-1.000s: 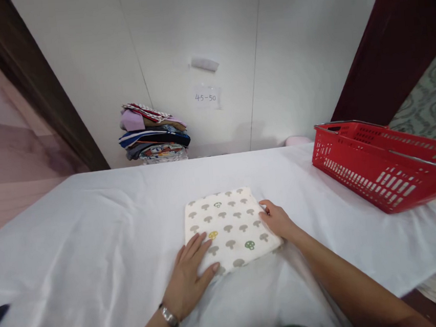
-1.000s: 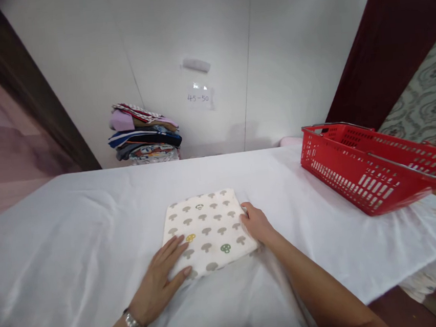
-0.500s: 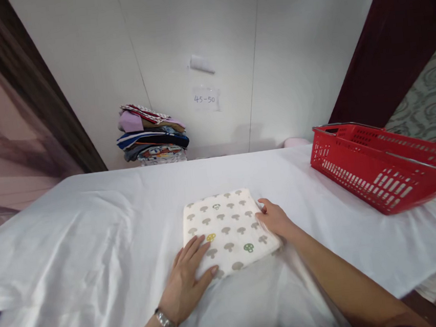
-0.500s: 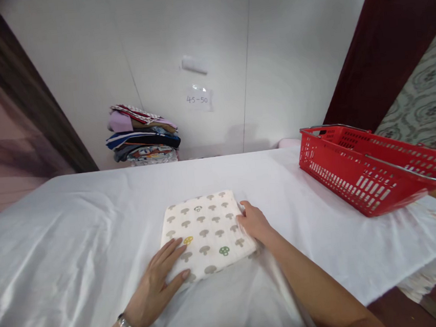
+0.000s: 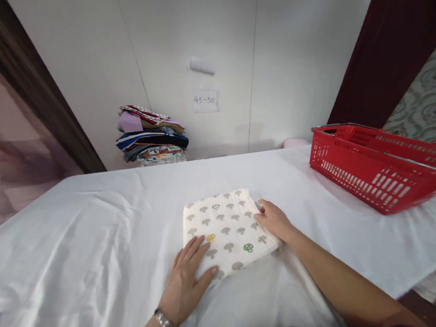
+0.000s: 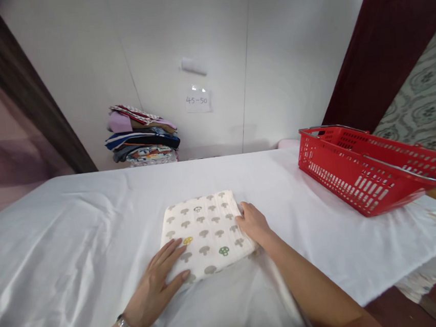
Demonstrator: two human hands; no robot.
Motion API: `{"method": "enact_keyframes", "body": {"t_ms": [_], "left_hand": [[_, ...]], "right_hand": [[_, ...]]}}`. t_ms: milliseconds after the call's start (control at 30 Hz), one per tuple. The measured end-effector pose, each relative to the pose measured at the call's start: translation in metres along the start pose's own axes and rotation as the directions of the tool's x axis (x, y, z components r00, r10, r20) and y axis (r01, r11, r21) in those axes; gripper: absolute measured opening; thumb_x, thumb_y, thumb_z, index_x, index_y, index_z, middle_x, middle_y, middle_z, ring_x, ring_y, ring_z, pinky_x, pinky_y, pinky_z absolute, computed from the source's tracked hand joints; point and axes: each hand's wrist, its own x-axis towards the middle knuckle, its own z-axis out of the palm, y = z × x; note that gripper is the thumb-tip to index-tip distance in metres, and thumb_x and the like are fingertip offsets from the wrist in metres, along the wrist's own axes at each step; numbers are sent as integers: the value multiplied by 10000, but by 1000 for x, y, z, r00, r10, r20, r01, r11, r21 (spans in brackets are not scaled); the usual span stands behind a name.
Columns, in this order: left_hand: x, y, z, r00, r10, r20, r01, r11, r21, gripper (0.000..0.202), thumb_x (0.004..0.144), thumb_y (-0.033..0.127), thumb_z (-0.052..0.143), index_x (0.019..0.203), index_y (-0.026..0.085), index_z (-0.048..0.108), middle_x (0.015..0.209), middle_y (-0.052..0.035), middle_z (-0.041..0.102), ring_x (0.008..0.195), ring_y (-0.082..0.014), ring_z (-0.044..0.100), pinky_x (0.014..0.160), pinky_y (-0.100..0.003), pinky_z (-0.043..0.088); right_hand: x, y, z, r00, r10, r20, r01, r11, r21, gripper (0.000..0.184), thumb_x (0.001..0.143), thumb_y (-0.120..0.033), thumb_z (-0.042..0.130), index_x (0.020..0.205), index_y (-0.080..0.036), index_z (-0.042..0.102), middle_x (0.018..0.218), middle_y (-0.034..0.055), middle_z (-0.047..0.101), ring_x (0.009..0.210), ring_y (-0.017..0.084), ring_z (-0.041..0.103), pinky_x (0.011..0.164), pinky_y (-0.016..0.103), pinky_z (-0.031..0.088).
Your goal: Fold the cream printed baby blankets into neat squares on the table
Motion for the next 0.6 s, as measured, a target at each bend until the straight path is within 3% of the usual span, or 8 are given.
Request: {"method": "enact_keyframes", "body": {"t_ms": [100, 200, 433, 600], "left_hand": [[0, 1, 0, 1000, 4, -16, -4, 1000, -12, 475, 789, 412, 512, 1242, 276, 469, 1346, -38, 427, 1265, -253, 339, 1006, -467, 359], [1, 0, 0, 1000, 8, -25, -9, 1000, -17, 473, 787, 409, 514, 1238, 271, 474, 1342, -42, 432, 1261, -252, 346, 1005, -468, 359], [0, 0, 0, 999, 25, -28, -25, 1000, 13, 471, 799, 423, 498, 1237, 253, 469, 1342, -47, 431, 1264, -247, 342, 1000, -456, 375], [-1, -1, 2, 999, 42, -35, -40, 998, 42, 481, 806, 425, 494, 1252, 252, 445, 1348, -37, 424, 1273, -237, 327, 1008, -452, 369]], "right_hand": [[2, 1, 1, 1000, 8, -11, -8, 1000, 18, 188, 752, -264, 491, 914, -191, 554, 905, 42, 584, 820, 161, 518, 699, 238, 340], [4, 2, 3, 1000, 22, -19, -21, 996, 82, 62, 727, -246, 505, 763, -198, 522, 790, 5, 581, 706, 133, 506, 623, 225, 329], [4, 4, 3, 998, 57, -13, -56, 996, 75, 68, 727, -244, 504, 682, -192, 499, 693, -7, 567, 624, 119, 475, 551, 221, 291], [10, 3, -1, 999, 44, 29, -44, 999, 19, 140, 754, -314, 505, 765, -183, 553, 828, 31, 596, 705, 137, 513, 589, 227, 313]]}}
